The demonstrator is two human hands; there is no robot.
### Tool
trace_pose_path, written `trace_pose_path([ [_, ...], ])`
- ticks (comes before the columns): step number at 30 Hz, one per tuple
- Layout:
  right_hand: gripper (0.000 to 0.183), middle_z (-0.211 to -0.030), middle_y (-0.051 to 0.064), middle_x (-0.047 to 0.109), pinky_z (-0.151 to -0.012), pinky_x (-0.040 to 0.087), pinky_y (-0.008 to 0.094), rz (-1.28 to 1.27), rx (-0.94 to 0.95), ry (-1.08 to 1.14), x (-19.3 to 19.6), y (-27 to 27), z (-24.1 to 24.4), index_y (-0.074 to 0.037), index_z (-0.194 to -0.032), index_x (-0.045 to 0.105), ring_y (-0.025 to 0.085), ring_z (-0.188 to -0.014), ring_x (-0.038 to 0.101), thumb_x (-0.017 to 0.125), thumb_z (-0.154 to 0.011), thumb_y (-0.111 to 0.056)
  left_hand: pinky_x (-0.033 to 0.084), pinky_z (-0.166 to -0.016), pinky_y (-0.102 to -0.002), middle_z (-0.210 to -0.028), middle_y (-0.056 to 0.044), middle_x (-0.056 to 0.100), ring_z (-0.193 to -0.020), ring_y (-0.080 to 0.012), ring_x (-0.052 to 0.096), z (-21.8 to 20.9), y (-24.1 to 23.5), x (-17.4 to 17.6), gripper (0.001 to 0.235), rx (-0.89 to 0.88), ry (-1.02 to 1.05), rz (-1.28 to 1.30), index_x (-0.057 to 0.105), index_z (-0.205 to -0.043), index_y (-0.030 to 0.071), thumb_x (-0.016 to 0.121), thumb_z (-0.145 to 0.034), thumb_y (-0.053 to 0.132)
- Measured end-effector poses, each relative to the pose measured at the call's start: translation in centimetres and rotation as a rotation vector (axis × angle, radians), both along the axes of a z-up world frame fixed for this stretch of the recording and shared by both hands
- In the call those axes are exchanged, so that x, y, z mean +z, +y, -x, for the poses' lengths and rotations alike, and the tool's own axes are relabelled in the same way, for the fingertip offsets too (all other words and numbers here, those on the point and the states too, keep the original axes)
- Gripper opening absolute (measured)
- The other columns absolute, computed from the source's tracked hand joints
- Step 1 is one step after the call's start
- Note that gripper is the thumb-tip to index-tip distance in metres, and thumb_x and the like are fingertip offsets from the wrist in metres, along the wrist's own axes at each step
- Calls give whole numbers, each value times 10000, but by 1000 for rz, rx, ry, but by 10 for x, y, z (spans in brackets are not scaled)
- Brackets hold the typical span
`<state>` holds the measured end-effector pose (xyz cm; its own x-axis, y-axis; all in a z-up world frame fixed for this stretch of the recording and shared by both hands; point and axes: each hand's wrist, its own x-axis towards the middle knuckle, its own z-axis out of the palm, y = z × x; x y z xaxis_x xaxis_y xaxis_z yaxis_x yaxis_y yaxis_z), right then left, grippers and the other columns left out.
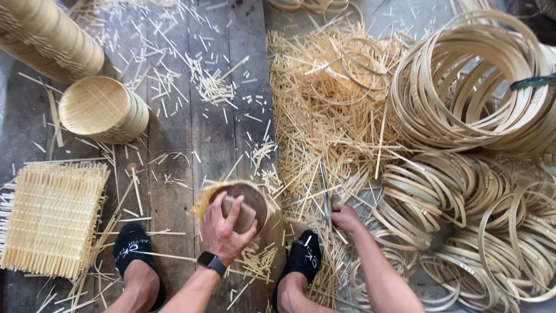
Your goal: The person weaves small round bamboo baskets by placing a pre-woven square mat over a circular wooden mold, trimming excess bamboo with shears, and securing the edge with a bamboo ring. The person repeats this process for multiple units.
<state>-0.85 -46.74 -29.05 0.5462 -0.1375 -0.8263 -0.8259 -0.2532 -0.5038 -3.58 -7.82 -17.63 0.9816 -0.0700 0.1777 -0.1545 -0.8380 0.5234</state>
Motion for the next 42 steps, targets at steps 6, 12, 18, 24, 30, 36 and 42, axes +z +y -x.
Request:
trace_pose_path([
  [6,599,-801,196,689,-613,565,373,329,303,-32,70,31,42,78,-974,643,272,-651,669,853,-822,-462,418,-1059,-536,-1455,-175,426,-1277,-388,466,-38,1,-9,868,-251,161,-40,576,-1341,276,938,-554,335],
  [12,730,-1110,165,585,-904,501,462,652,811,-492,112,69,24,-21,-1159,600,308,-1076,565,747,-787,-631,364,-1094,-571,-1464,-240,351,-1331,-453,383,-6,-16,-8,1177,44,127,117,361,-1510,174,975,-524,365],
  [18,566,-1106,163,573,-932,532,394,944,1134,-460,81,112,-16,22,-1122,579,267,-1016,573,689,-850,-462,394,-1128,-527,-1483,-262,330,-1347,-473,400,-3,-26,-23,1119,52,190,226,344,-1562,219,918,-602,260],
  [24,290,-1014,162,614,-726,588,400,860,1093,-491,60,90,-22,-31,-1085,637,241,-864,632,590,-955,-287,371,-1091,-538,-1431,-319,322,-1310,-525,389,-4,-23,-12,1093,79,221,245,367,-1522,250,912,-574,263],
  [30,517,-781,168,628,-629,576,402,1009,1054,-840,46,96,-23,15,-850,649,260,-690,606,685,-790,-497,420,-1081,-530,-1450,-309,361,-1265,-504,458,-5,-39,-8,987,109,283,204,410,-1537,307,857,-657,282],
  [36,260,-952,123,605,-714,585,399,852,1149,-462,38,75,-25,-60,-1040,617,222,-810,609,518,-1060,-299,418,-1079,-523,-1514,-299,341,-1297,-497,451,-13,-24,-5,1036,5,352,163,377,-1549,273,841,-628,167],
  [42,481,-689,131,558,-647,572,423,975,1089,-1041,40,81,-32,8,-781,613,263,-681,561,691,-662,-451,391,-1159,-476,-1482,-200,473,-1339,-399,473,-19,-22,0,1032,1,402,292,288,-1525,99,805,-632,121],
])
